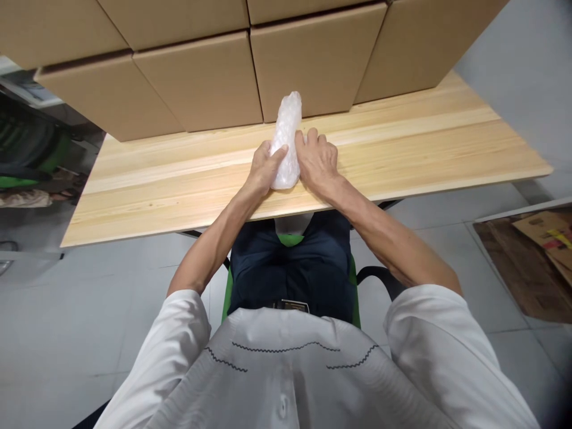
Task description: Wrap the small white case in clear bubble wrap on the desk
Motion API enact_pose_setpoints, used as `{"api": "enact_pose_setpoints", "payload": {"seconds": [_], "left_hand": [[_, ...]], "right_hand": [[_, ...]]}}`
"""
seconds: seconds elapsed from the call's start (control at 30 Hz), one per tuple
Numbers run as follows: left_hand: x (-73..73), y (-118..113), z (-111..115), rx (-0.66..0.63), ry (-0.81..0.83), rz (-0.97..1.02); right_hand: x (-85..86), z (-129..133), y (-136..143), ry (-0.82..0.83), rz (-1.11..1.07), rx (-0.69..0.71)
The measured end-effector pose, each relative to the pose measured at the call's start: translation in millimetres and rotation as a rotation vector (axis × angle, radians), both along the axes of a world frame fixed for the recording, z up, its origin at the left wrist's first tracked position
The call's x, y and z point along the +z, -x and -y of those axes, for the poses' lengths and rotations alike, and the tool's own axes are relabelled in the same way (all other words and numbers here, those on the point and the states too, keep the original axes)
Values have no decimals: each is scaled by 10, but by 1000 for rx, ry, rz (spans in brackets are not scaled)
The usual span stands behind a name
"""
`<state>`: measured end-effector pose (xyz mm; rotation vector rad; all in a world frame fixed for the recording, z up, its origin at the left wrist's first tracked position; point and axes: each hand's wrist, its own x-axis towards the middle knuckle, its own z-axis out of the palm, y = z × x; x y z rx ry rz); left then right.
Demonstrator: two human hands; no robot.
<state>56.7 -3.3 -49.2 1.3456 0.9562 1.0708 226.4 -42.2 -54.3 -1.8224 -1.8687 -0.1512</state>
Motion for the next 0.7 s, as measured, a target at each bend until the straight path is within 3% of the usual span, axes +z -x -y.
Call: {"api": "enact_pose_setpoints", "payload": {"seconds": [0.13, 0.23, 0.33, 0.47, 0.7], "left_hand": [[-50, 16, -45, 9, -164, -136], [-99, 24, -71, -2, -259, -221], [-150, 22, -79, -12, -314, -303], [-174, 14, -71, -20, -355, -374], [-51, 19, -5, -65, -275, -313]], "right_hand": [[-105, -129, -30, 4, -135, -26], [-120, -123, -140, 83, -177, 43], [-109, -7, -326, 122, -185, 112], [-116, 257, -526, 19, -221, 60], [-149, 596, -238, 18, -245, 42]]}}
